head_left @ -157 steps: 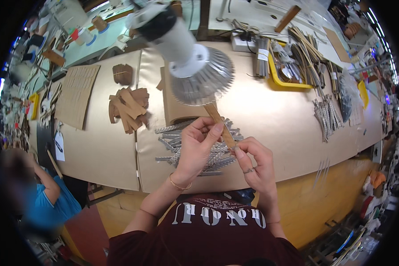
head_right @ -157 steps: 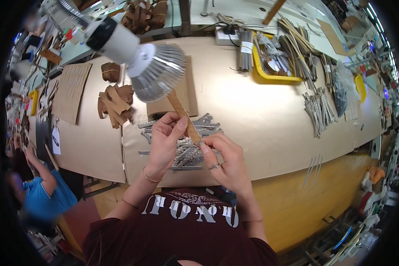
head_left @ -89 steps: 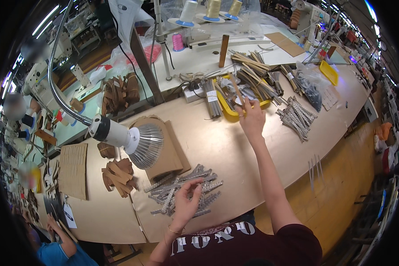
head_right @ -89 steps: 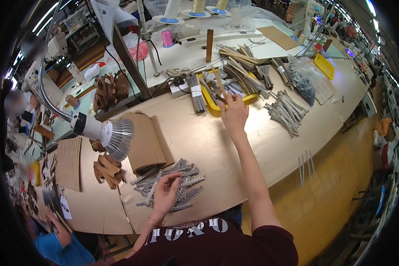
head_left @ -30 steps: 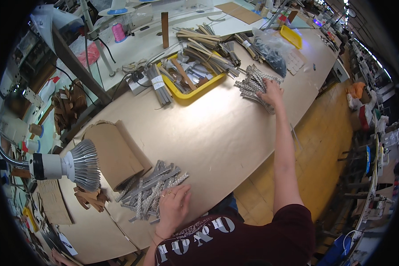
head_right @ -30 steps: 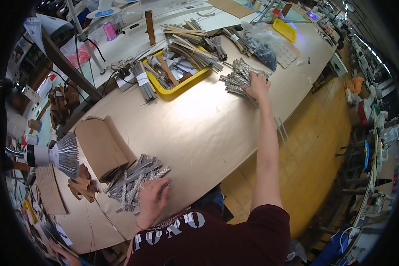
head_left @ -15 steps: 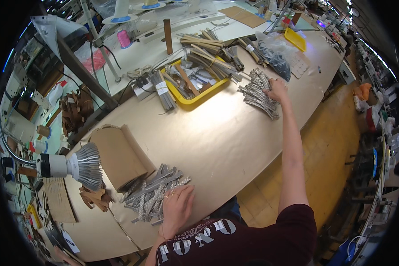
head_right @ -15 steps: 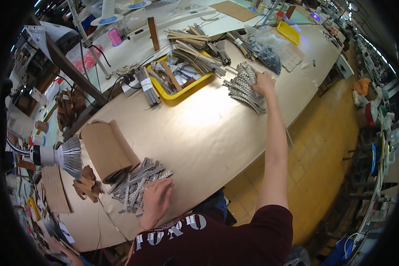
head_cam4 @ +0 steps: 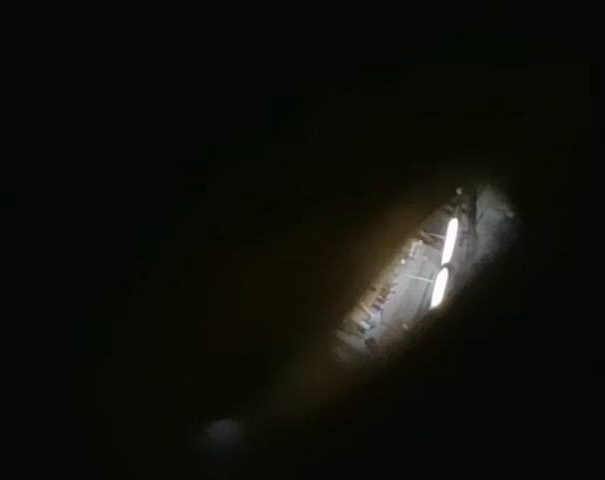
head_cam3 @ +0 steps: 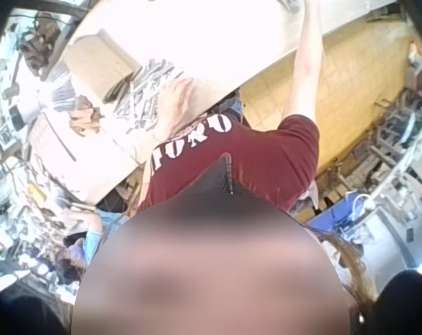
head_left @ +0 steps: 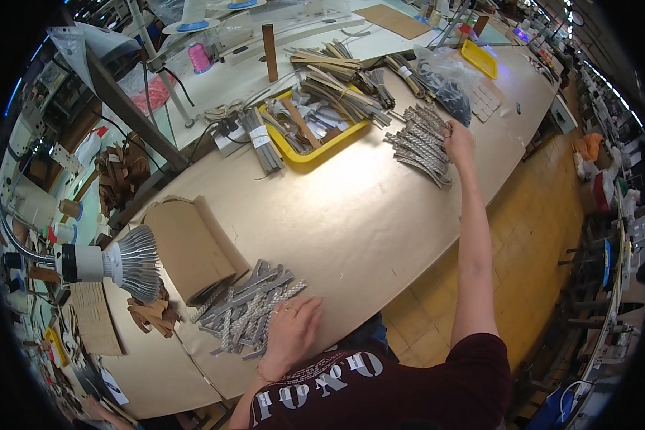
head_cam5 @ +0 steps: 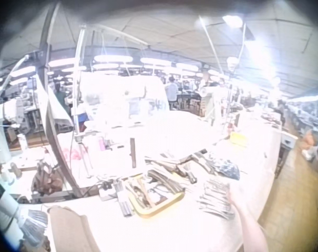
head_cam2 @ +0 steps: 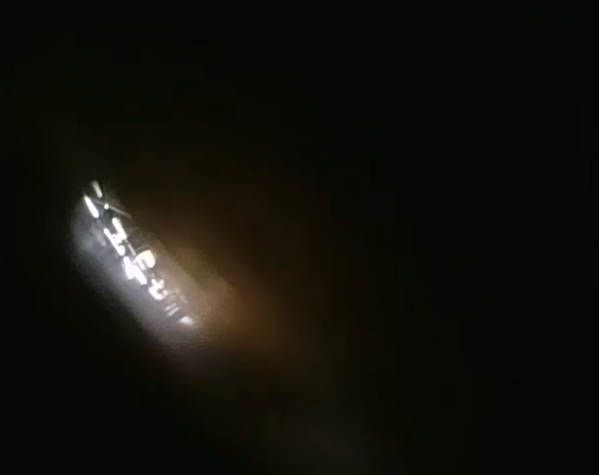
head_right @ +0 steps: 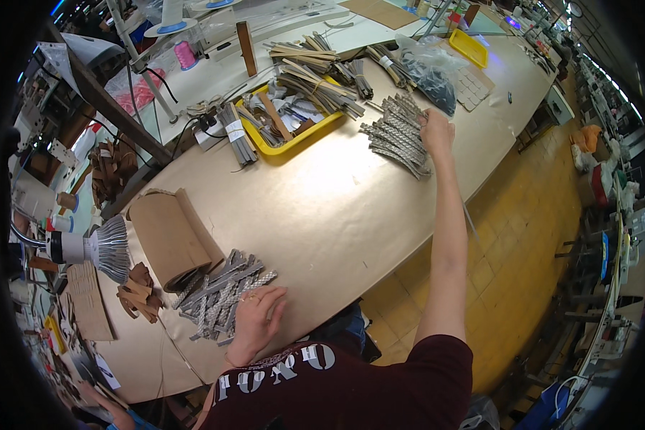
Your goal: The person repeatedly picks up short braided cords from a pile on a workbench, briefly inspects each one, and places them into a separate pile. The person also handles a cardboard box and other items on the table.
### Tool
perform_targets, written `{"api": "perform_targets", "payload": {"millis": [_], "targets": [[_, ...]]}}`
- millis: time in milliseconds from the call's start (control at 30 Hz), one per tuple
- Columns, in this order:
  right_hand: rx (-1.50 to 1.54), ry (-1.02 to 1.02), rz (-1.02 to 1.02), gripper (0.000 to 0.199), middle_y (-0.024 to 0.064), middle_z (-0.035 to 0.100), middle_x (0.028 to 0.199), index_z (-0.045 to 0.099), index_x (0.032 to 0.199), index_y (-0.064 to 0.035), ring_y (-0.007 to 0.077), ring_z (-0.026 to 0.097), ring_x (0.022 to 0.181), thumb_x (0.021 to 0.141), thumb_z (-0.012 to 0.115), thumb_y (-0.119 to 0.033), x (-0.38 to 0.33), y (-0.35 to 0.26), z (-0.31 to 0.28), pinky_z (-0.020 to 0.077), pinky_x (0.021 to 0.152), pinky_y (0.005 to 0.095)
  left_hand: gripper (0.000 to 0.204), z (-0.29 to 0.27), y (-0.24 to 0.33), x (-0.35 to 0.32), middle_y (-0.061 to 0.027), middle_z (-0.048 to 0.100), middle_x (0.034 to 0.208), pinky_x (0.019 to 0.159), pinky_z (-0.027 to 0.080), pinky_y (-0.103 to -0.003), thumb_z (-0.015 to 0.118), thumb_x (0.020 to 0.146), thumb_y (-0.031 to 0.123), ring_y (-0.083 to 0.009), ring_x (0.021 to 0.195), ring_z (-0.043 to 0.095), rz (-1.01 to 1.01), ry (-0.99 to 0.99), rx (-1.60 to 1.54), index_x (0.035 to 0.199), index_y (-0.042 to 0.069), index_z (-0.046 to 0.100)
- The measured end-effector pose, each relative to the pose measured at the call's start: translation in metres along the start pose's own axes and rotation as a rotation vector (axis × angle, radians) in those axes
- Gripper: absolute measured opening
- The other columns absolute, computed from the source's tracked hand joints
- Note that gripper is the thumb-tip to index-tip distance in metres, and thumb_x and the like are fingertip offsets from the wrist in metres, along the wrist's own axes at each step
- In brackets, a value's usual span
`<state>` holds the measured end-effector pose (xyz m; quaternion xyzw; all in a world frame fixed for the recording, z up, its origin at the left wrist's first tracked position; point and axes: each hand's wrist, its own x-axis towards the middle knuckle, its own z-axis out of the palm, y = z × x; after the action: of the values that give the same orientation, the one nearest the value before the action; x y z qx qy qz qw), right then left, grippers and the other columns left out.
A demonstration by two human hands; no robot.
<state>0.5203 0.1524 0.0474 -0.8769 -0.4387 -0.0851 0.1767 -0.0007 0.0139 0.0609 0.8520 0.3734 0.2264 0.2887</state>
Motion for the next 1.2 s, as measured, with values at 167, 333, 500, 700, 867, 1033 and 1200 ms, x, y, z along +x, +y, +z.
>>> {"api": "perform_targets", "payload": {"millis": [167, 333, 500, 700, 867, 1033, 1200], "targets": [[0.016, -0.052, -0.023, 0.033, 0.015, 0.067, 0.113, 0.065, 0.113, -0.0059, 0.0335, 0.062, 0.108, 0.091, 0.066, -0.031, -0.003, 0.003, -0.002, 0.044, 0.093, 0.0496, 0.025, 0.0, 0.0, 0.002, -0.0083, 0.068, 0.105, 0.089, 0.045, -0.041, 0.07, 0.085, 0.009, -0.0285, 0.1, 0.064, 0.0, 0.02, 0.021, 0.11, 0.009, 0.067], [-0.216, -0.278, -0.079, 0.046, 0.0147, 0.058, 0.122, 0.064, 0.118, -0.0064, 0.0313, 0.054, 0.119, 0.086, 0.072, -0.038, -0.005, -0.006, -0.001, 0.0419, 0.098, 0.0536, 0.025, 0.001, 0.001, 0.003, -0.008, 0.068, 0.104, 0.089, 0.046, -0.041, 0.07, 0.085, 0.009, -0.0281, 0.099, 0.064, 0.013, 0.007, 0.021, 0.109, 0.009, 0.067], [-0.339, -0.514, -0.097, 0.051, 0.0201, 0.064, 0.12, 0.065, 0.117, -0.003, 0.0333, 0.06, 0.115, 0.081, 0.071, -0.039, 0.026, -0.019, -0.005, 0.0431, 0.099, 0.0559, 0.024, -0.001, 0.004, 0.003, -0.0079, 0.068, 0.104, 0.089, 0.046, -0.04, 0.07, 0.085, 0.009, -0.027, 0.099, 0.064, 0.007, -0.005, 0.039, 0.109, 0.009, 0.067], [-0.288, -0.547, -0.069, 0.05, 0.0239, 0.066, 0.117, 0.066, 0.113, -0.0003, 0.0361, 0.064, 0.11, 0.079, 0.065, -0.037, 0.037, -0.023, 0.002, 0.0491, 0.096, 0.0472, 0.025, -0.002, 0.004, -0.001, -0.008, 0.068, 0.105, 0.089, 0.046, -0.04, 0.07, 0.085, 0.009, -0.0265, 0.099, 0.064, 0.002, -0.001, 0.044, 0.109, 0.009, 0.067], [0.013, -0.309, -0.079, 0.042, 0.0255, 0.068, 0.107, 0.065, 0.107, 0.0022, 0.0363, 0.067, 0.1, 0.082, 0.062, -0.032, 0.039, 0.007, 0.005, 0.0516, 0.087, 0.0435, 0.026, -0.002, 0.0, -0.006, -0.0076, 0.068, 0.105, 0.088, 0.046, -0.04, 0.07, 0.084, 0.009, -0.0268, 0.098, 0.065, -0.029, 0.008, 0.038, 0.11, 0.009, 0.067], [0.634, -0.219, 0.037, 0.028, 0.0159, 0.068, 0.087, 0.063, 0.101, 0.0013, 0.0227, 0.066, 0.078, 0.086, 0.059, -0.022, 0.003, 0.011, -0.018, 0.0519, 0.074, 0.0369, 0.025, 0.0, -0.003, -0.004, -0.0069, 0.067, 0.105, 0.089, 0.045, -0.041, 0.069, 0.085, 0.01, -0.0272, 0.098, 0.064, 0.0, 0.006, 0.008, 0.111, 0.009, 0.066], [1.379, -0.058, 0.119, 0.023, 0.0059, 0.065, 0.092, 0.06, 0.109, -0.0013, 0.0145, 0.062, 0.075, 0.087, 0.064, -0.005, -0.128, -0.054, 0.001, 0.0493, 0.066, 0.0281, 0.025, 0.006, -0.004, -0.002, -0.0064, 0.066, 0.109, 0.093, 0.044, -0.042, 0.066, 0.089, 0.015, -0.0265, 0.102, 0.062, 0.028, -0.039, 0.001, 0.114, 0.011, 0.065]]}}
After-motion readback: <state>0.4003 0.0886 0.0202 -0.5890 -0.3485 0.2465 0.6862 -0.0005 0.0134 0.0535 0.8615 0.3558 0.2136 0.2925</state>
